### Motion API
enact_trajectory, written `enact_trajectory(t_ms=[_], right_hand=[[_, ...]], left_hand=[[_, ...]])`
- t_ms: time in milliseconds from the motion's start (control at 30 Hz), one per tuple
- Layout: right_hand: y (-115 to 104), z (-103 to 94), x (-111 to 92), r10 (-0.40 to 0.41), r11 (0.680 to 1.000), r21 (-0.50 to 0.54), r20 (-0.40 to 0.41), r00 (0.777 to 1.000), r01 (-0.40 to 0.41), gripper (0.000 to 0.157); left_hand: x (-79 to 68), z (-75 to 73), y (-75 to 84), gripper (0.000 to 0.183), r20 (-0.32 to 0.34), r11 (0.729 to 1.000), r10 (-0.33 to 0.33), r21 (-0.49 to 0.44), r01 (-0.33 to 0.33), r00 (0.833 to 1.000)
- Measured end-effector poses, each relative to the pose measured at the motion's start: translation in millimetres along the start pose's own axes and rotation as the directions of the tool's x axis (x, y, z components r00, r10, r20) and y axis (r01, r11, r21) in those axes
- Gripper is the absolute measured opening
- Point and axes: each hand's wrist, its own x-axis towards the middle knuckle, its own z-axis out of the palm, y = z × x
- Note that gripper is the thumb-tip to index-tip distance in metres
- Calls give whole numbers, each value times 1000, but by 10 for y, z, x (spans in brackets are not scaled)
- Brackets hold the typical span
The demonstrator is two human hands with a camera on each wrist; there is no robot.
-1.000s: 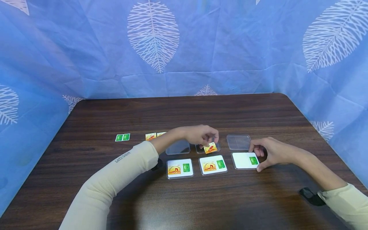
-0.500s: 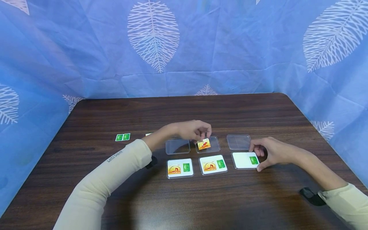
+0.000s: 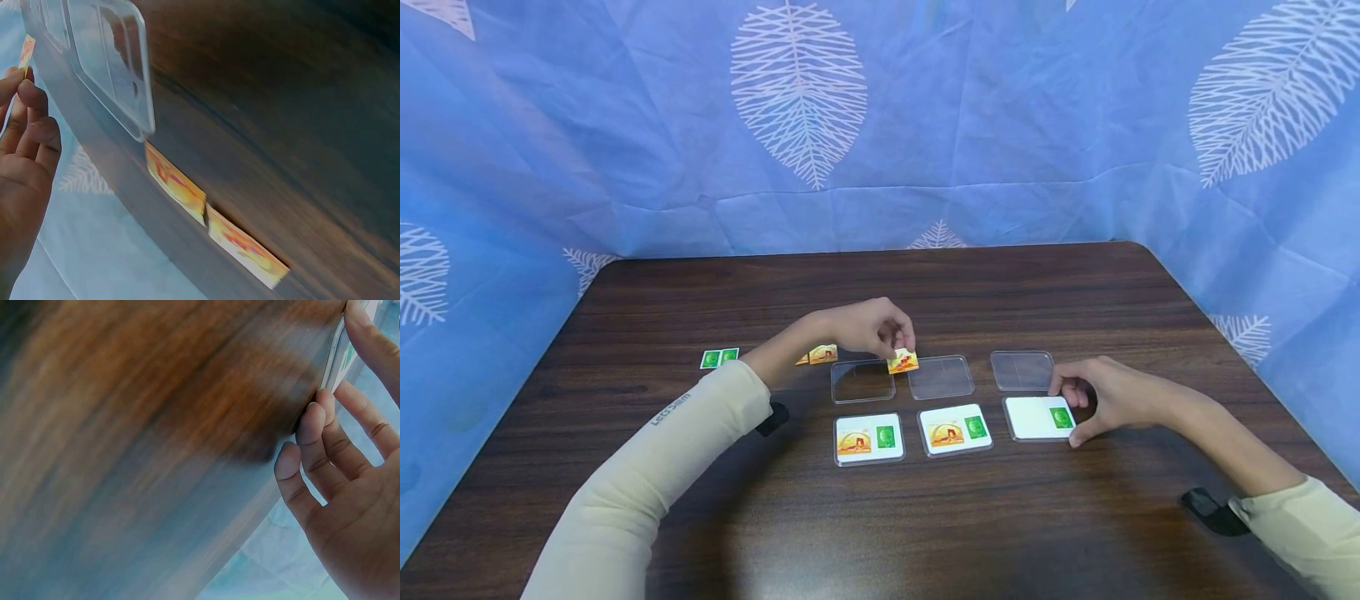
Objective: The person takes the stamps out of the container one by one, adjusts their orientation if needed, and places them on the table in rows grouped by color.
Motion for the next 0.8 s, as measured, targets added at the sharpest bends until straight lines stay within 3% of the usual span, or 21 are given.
enact_trajectory(t_ms=[300,800], right_hand=[[0,-1,-5,-5,1000,-2,-4,1000,5,48],[-14,2,-19,-5,1000,-8,-13,1000,5,47]], left_hand=[[-165,-85,-121,13,-30,999,-50,-18,49,998],[-349,-254,-234,16,-67,997,-71,-26,70,995]])
